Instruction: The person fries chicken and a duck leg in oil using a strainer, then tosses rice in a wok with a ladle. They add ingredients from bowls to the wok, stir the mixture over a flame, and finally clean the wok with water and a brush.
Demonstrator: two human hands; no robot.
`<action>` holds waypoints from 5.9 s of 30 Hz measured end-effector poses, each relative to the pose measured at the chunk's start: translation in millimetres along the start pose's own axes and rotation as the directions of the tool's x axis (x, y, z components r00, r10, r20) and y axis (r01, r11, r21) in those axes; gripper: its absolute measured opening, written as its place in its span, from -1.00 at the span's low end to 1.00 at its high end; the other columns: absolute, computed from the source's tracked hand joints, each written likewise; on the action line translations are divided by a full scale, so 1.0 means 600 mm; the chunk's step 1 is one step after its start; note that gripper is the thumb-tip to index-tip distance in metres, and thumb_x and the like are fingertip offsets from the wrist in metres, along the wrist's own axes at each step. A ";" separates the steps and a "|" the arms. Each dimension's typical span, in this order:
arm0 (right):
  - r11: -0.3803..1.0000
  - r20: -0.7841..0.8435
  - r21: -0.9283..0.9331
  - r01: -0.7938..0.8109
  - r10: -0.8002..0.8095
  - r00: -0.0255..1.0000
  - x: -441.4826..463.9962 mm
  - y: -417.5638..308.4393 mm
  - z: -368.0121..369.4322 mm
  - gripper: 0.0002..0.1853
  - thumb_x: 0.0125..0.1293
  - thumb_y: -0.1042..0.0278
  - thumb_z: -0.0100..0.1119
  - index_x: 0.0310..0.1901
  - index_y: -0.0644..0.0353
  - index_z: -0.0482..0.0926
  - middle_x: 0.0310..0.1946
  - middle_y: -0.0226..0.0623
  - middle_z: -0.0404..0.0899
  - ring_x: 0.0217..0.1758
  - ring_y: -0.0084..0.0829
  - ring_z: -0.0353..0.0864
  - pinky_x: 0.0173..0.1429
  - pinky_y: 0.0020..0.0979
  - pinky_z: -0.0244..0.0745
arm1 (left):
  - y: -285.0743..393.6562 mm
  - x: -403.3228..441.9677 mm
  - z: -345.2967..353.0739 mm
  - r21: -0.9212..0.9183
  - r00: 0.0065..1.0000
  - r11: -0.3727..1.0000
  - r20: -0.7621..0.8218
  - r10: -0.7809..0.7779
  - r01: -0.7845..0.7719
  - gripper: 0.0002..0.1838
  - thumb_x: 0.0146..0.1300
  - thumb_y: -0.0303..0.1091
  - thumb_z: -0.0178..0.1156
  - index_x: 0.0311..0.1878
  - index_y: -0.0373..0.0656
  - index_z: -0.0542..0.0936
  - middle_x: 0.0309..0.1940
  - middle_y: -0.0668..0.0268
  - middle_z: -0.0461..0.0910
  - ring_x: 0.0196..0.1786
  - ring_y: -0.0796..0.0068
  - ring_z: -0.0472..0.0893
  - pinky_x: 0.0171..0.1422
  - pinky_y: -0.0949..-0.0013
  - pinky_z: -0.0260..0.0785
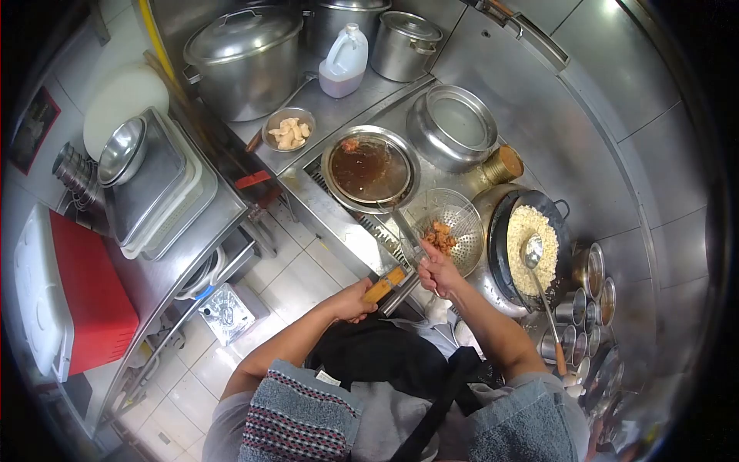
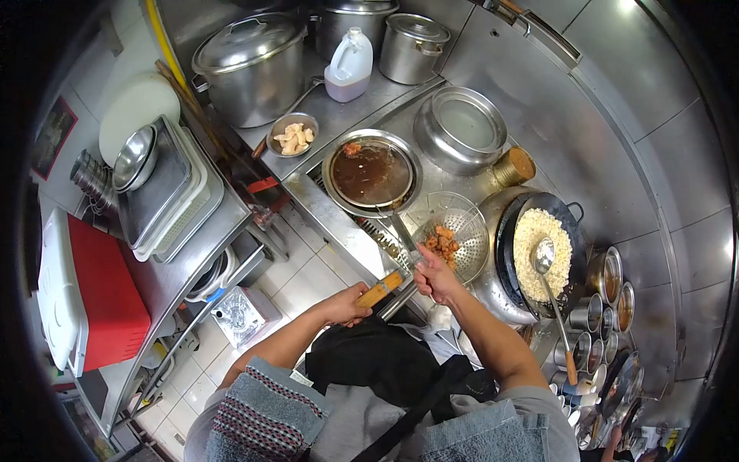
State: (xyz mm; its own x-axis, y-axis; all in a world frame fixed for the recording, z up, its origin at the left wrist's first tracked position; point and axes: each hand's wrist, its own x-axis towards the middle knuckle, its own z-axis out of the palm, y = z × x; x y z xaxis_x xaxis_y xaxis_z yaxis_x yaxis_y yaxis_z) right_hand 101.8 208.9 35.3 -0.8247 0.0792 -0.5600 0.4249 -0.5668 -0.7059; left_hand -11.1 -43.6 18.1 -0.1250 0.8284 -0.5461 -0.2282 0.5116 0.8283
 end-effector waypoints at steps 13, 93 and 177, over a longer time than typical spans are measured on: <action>0.989 0.051 0.039 0.142 -0.144 0.988 -0.052 -0.017 0.000 -0.35 0.49 0.39 -0.08 0.51 -0.24 -0.06 -0.61 -0.41 0.29 -0.70 -0.59 0.17 -0.64 -0.56 0.13 | 0.019 -0.006 0.016 -0.016 0.999 1.000 -0.034 -0.018 0.017 -0.58 0.30 -0.42 0.21 0.12 -0.21 0.25 -0.56 0.37 0.43 -0.60 0.60 0.42 -0.61 0.47 0.29; 1.000 0.034 -0.030 -0.008 0.009 0.999 -0.033 -0.019 -0.072 -0.33 0.48 0.44 -0.11 0.52 -0.20 -0.09 -0.60 -0.44 0.27 -0.75 -0.63 0.17 -0.70 -0.59 0.10 | 0.048 -0.255 -0.164 -0.160 0.649 0.927 -0.753 0.106 -0.338 -0.66 0.26 -0.55 0.15 0.03 -0.24 0.26 -0.47 0.34 0.41 -0.57 0.58 0.44 -0.57 0.47 0.32; 0.931 -0.465 -0.315 0.185 -0.322 0.825 -0.441 0.086 -0.137 -0.30 0.40 0.54 -0.06 0.52 -0.18 0.03 -0.64 -0.50 0.22 -0.66 -0.66 0.13 -0.59 -0.57 0.12 | 0.210 0.068 -0.043 -0.054 0.908 0.977 -0.383 0.170 -0.206 -0.66 0.27 -0.48 0.16 0.04 -0.25 0.29 -0.43 0.32 0.43 -0.56 0.61 0.43 -0.59 0.49 0.33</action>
State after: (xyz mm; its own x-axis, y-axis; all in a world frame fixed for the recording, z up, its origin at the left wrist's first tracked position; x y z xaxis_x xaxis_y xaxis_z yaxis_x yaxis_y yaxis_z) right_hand 372.7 226.4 111.6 -0.6432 0.6292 -0.4364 0.3602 -0.2543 -0.8975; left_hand -69.5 48.5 96.9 -0.5219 0.7520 -0.4026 -0.2493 0.3168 0.9151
